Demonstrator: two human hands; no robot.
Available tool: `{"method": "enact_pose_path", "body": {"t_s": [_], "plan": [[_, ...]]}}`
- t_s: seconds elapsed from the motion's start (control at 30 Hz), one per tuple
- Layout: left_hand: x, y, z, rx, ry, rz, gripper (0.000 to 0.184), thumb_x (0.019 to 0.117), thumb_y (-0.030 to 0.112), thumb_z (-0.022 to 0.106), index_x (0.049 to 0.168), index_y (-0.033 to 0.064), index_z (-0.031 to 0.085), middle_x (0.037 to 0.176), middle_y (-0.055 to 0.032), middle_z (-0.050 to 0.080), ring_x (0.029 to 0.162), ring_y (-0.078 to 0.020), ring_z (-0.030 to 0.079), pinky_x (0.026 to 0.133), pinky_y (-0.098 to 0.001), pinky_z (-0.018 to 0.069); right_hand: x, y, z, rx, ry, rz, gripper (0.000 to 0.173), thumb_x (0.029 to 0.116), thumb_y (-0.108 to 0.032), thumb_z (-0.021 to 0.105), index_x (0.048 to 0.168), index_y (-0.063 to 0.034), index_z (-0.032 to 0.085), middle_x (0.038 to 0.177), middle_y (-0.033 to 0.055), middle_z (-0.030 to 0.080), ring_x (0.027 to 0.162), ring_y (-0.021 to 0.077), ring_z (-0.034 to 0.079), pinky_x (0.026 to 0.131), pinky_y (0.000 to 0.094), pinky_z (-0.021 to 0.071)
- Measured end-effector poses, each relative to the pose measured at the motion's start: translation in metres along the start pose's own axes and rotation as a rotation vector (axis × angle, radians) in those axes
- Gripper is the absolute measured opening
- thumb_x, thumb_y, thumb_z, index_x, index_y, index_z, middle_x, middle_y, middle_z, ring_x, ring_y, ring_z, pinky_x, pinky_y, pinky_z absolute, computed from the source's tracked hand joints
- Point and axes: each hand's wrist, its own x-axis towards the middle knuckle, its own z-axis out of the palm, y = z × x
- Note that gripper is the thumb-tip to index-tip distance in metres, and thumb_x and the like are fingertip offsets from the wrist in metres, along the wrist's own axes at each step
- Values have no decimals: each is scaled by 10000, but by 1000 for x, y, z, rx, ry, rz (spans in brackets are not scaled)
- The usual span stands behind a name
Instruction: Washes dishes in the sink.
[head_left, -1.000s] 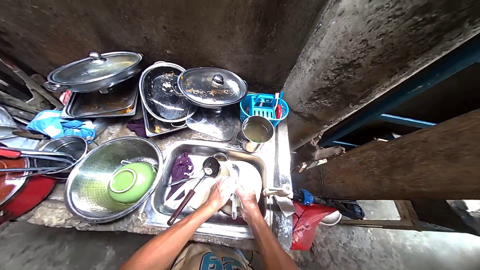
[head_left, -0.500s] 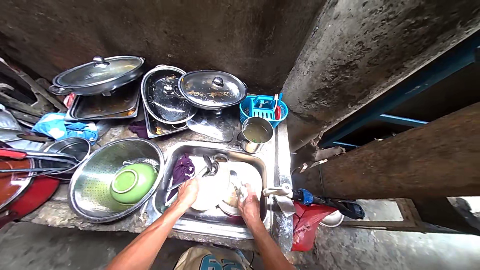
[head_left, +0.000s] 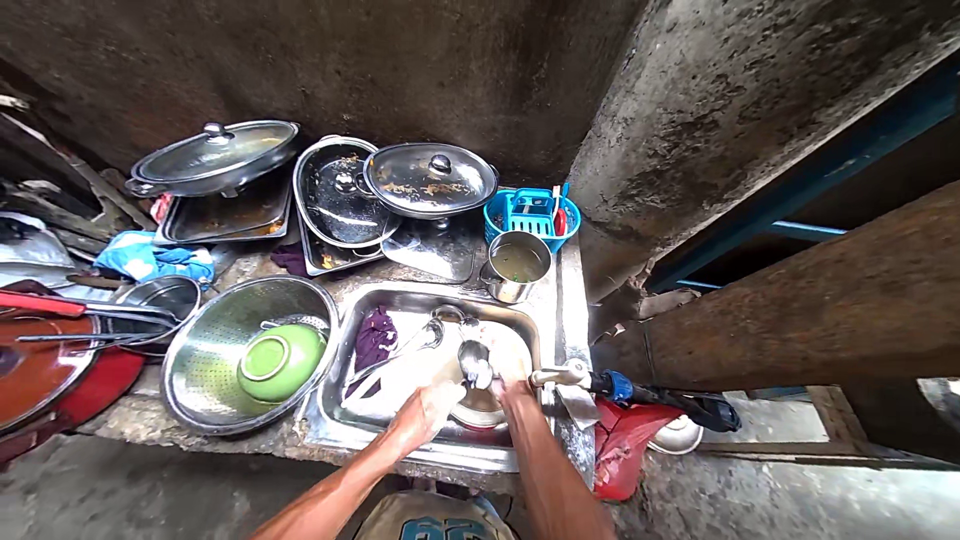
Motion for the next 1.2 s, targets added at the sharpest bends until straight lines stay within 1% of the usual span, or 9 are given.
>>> {"method": "enact_pose_path", "body": {"t_s": [0.1,0.23,0.37,0.4,0.53,0.67,0.87,1.0,1.2], "plan": [[18,11,16,-562,181,-212,386,1095,301,430,855,58,610,610,-9,505,484,-112,491,481,-283,459,-5,17,23,251,23,-65,165,1042,-49,399,1117,-41,546,856,49,609,735,128,607,658,321,549],[42,27,16,-1061,300,-469,318,1125,273,395,957,48,544,579,-10,478,399,-103,440,375,-252,422,-34,17,42,-301,-62,-143,303,1041,-100,535,1314,27,571,814,111,623,545,120,550,499,295,503],[39,22,12,-1282,405,-486,388,1144,281,239,1292,65,525,953,-33,605,759,-74,578,666,-232,506,-44,25,19,-671,-338,-399,433,976,-61,575,1376,104,557,1368,267,598,1226,253,620,1062,371,495],[36,20,13,-1344,422,-456,449,1145,297,215,1389,41,491,1106,-74,615,927,-107,592,823,-277,516,-49,31,14,-683,-367,-498,418,944,-70,606,1308,134,598,1319,294,623,1249,296,610,1101,408,463],[19,8,8,-1256,464,-448,554,1135,402,141,1411,45,462,1180,-109,598,1004,-128,580,860,-320,511,-82,49,6,-745,-513,-696,343,937,-100,665,1214,100,691,1254,231,698,1205,279,673,1092,405,498],[38,18,10,-1196,530,-475,490,1136,314,260,1518,24,362,1369,-208,525,1147,-249,549,956,-433,488,-72,57,9,-815,-265,-718,290,936,-96,652,1161,77,710,1186,241,704,1169,319,663,1076,443,493],[48,29,7,-1461,402,-507,433,1125,393,295,1314,87,536,1091,-99,611,954,-189,598,811,-395,526,-29,46,17,-1069,-50,-1043,307,920,-233,675,1098,-8,781,1199,247,711,1180,440,650,1034,570,496],[33,22,0,-1500,63,-470,551,1104,527,213,862,150,534,575,14,476,446,-85,461,404,-236,412,5,14,16,-1195,-74,-1094,518,893,-386,691,1330,-110,689,1554,391,327,1415,579,359,1133,626,371],[-1,26,-9,-1620,-244,-480,639,1104,485,107,752,162,532,525,23,468,396,-66,444,363,-203,383,21,-1,-7,-1188,-103,-1300,296,886,-191,703,1143,-65,778,1022,175,760,927,342,743,811,513,602]]}}
